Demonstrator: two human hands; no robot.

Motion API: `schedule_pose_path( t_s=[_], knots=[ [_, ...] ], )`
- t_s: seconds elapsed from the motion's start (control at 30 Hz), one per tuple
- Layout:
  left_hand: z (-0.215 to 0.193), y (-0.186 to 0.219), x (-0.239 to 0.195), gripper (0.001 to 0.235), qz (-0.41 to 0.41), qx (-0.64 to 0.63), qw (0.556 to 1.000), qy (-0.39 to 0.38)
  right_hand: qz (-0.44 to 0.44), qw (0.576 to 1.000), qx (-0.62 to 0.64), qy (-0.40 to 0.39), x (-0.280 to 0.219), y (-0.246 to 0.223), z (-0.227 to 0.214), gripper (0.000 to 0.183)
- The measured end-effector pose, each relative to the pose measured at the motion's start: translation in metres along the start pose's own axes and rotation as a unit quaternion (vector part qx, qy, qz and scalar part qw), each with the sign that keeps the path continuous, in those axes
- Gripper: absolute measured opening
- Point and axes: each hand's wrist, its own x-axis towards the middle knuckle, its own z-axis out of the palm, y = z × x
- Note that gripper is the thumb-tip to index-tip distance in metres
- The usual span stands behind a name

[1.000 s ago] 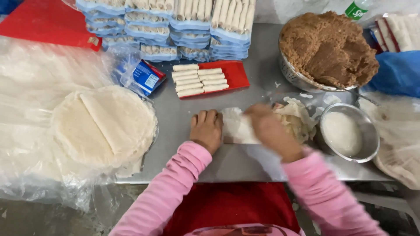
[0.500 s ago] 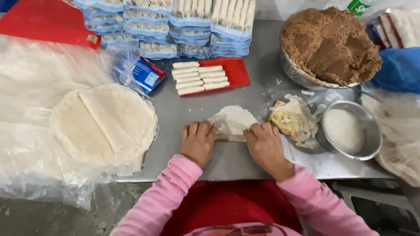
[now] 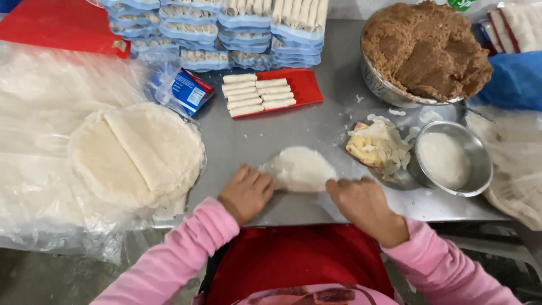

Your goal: A person is manually rolling spring rolls at a food preparation station, using wrappers and a large bowl of filling.

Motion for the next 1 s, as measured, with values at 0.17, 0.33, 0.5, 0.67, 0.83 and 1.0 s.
schedule_pose_path(
  t_s=[0.17,0.33,0.5,0.67,0.83,1.0],
  knots=[
    [0.008,0.022,-0.023,0.010,0.038,-0.011,0.999,0.024,-0.070,0.963,0.220,0.136,0.017,-0.031,-0.016,0.020],
    [0.001,0.030,-0.041,0.022,-0.074,0.030,0.996,-0.029,-0.081,0.932,0.298,0.189,0.024,-0.053,-0.018,0.027],
    [0.009,0.059,-0.015,0.033,-0.135,0.027,0.989,0.058,-0.042,0.915,0.359,0.177,0.015,-0.059,0.001,0.027],
    [0.012,0.079,0.000,0.059,-0.048,-0.135,0.990,0.015,0.059,0.847,0.527,0.037,0.012,-0.021,-0.025,0.053],
    [-0.007,0.083,0.015,0.049,-0.112,-0.024,0.990,0.078,0.233,0.920,0.313,0.032,-0.039,0.095,-0.003,0.061],
    [-0.004,0.086,0.018,0.042,-0.091,-0.010,0.993,0.074,0.323,0.922,0.084,-0.195,-0.100,0.155,0.023,0.078]
  ],
)
